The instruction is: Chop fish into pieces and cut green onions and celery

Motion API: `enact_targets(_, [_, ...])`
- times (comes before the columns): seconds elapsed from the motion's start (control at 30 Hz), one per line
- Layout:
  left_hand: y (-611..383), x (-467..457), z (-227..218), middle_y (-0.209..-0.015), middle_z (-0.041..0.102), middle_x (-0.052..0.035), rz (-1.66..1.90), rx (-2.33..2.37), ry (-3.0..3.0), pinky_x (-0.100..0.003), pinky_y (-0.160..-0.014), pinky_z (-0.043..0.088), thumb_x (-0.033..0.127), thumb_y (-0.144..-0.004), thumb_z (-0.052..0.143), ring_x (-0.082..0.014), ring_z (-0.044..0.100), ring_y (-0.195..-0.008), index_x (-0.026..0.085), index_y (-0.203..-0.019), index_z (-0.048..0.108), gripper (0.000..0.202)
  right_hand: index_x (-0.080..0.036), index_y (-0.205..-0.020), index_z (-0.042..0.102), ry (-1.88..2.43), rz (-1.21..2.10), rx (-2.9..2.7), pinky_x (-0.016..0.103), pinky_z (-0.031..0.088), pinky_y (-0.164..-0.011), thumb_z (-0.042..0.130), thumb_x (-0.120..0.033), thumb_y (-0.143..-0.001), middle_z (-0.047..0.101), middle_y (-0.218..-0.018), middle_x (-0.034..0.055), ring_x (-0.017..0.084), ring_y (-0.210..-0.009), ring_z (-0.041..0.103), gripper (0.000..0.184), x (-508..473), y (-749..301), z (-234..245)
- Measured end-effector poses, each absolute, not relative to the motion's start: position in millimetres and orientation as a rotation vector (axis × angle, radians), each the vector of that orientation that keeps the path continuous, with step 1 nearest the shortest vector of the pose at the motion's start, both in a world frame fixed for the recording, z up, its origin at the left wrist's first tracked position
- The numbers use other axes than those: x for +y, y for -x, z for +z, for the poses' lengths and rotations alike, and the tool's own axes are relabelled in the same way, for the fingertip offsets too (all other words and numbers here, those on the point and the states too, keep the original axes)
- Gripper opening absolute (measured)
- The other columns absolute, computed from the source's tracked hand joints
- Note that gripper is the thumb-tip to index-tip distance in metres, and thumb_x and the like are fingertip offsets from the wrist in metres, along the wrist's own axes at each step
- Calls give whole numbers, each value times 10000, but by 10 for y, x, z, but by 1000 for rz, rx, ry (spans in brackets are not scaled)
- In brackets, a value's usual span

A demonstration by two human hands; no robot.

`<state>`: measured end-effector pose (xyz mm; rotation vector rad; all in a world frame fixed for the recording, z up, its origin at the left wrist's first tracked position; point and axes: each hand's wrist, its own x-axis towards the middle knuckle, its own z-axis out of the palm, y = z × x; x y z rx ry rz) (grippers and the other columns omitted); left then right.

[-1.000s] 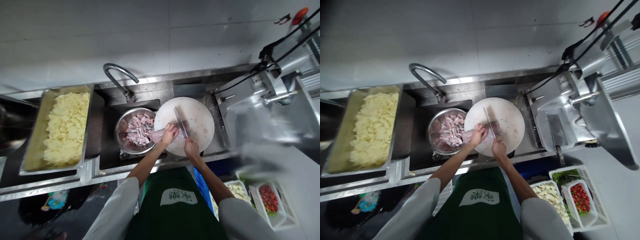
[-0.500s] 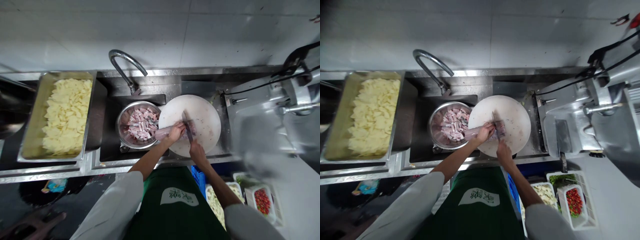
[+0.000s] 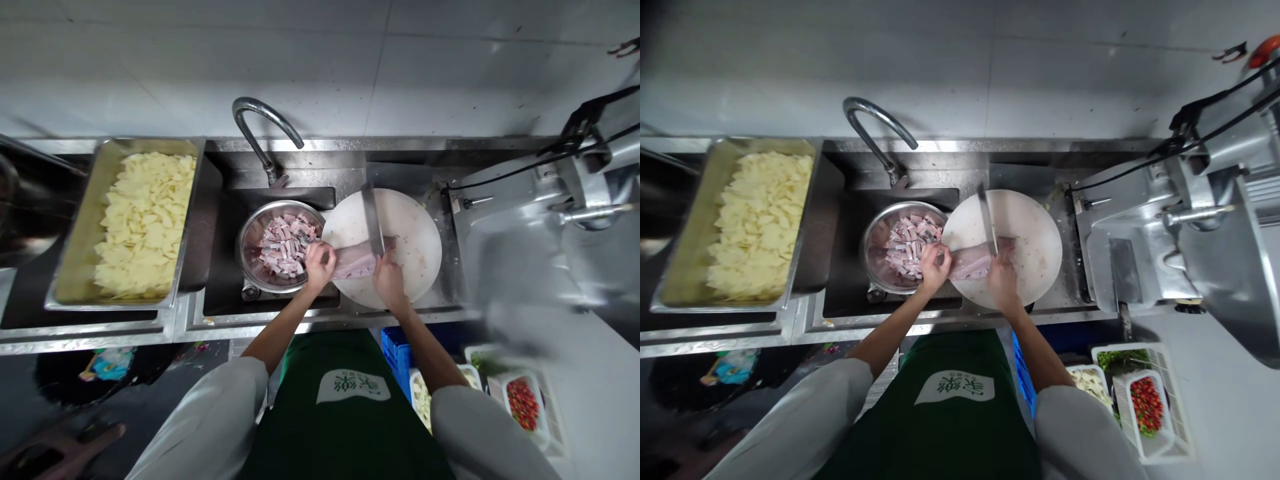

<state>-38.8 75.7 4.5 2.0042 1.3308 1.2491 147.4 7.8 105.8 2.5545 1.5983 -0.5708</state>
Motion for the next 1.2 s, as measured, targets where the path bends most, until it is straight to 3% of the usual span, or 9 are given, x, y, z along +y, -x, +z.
enact_targets(0.43, [235,466,-193,-1113,724,-105,741,1349,-2195,-448,-936,420,326,-994,614,-274,598,-1074,240,-981,746,158,-86,-1258,544,-2442,-692,1391,309,475,-798,284,-231,-1101,749,-1044,194,262,-966,742,336,-284,-1572,948])
enact_targets(0.63, [188,475,-228,-1106,727,-95,750,1338,-2215,-442,-953,413,316,-1007,607,-259,603,-1064,247,-1024,751,160,-82,-1202,567,-2377,-758,1315,322,477,-757,288,-227,-1099,746,-961,185,272,-902,742,331,-632,-1585,960])
enact_targets(0.83, [330,481,-198,-1072,716,-84,878,1385,-2147,-433,-954,456,327,-1028,550,-240,614,-1038,242,-985,730,203,-56,-1294,558,-2528,-624,1494,321,489,-801,300,-238,-1092,735,-1120,225,288,-1005,725,375,230,-1672,956])
enact_targets(0.97, [410,484,-185,-1050,693,-98,1013,1562,-2056,-456,-958,463,316,-1024,537,-256,605,-1046,236,-980,725,209,-29,-1318,550,-2527,-591,1564,306,485,-733,255,-244,-1100,753,-994,207,271,-894,737,425,138,-1404,982])
enact_targets(1.2, [88,535,-197,-1144,722,-97,626,1143,-2246,-446,-946,448,235,-1010,559,-265,595,-1105,245,-1046,748,192,-62,-1263,563,-2383,-702,1531,278,462,-696,280,-232,-1106,769,-961,177,230,-871,747,365,-318,-1015,865])
